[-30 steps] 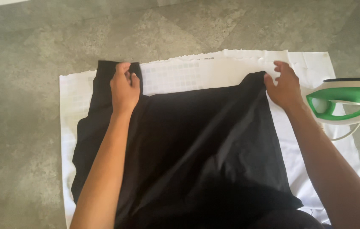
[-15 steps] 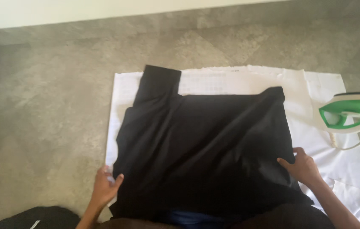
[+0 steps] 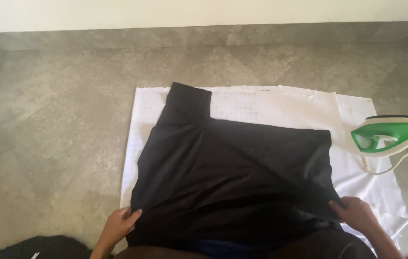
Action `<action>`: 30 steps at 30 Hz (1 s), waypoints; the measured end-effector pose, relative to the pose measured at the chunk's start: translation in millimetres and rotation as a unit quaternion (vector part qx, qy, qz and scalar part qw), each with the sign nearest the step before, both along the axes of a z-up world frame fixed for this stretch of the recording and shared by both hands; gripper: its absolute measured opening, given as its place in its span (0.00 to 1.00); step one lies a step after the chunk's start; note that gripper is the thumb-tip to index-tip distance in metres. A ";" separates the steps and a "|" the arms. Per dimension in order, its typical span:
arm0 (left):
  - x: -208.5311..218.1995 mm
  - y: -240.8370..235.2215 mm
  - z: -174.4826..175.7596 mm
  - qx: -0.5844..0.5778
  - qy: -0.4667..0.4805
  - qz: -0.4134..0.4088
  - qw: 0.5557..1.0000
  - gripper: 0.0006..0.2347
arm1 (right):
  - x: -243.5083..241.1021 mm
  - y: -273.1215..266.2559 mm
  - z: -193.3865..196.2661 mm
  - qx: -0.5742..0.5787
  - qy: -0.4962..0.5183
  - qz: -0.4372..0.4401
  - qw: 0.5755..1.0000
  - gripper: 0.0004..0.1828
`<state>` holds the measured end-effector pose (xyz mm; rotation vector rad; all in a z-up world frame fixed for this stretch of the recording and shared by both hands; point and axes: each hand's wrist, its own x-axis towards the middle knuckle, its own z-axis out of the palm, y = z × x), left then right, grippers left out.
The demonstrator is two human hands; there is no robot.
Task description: The person irons a black long-sleeved shirt laid out on a white cloth on the floor. They use a green and white iron to smooth the fabric, frequently adjusting the shirt's position and sleeves with their hands to ensure even coverage.
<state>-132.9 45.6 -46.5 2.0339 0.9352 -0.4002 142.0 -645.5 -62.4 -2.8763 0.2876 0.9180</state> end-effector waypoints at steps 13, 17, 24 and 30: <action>137.5 9.7 29.9 0.202 0.163 -0.233 0.937 0.27 | 112.5 22.1 11.1 0.035 -0.087 -0.010 0.996 0.28; 280.7 -42.6 -13.8 0.225 -0.292 -0.171 0.914 0.08 | 151.2 66.7 -8.5 0.138 -0.194 0.059 0.969 0.37; 426.6 -128.9 -76.2 0.453 -0.198 -0.162 0.854 0.02 | 136.6 131.5 4.0 0.113 -0.175 0.030 0.978 0.41; 400.2 -140.0 -40.0 0.374 -0.344 -0.200 0.838 0.10 | 140.0 134.4 11.0 0.128 -0.177 0.019 0.976 0.39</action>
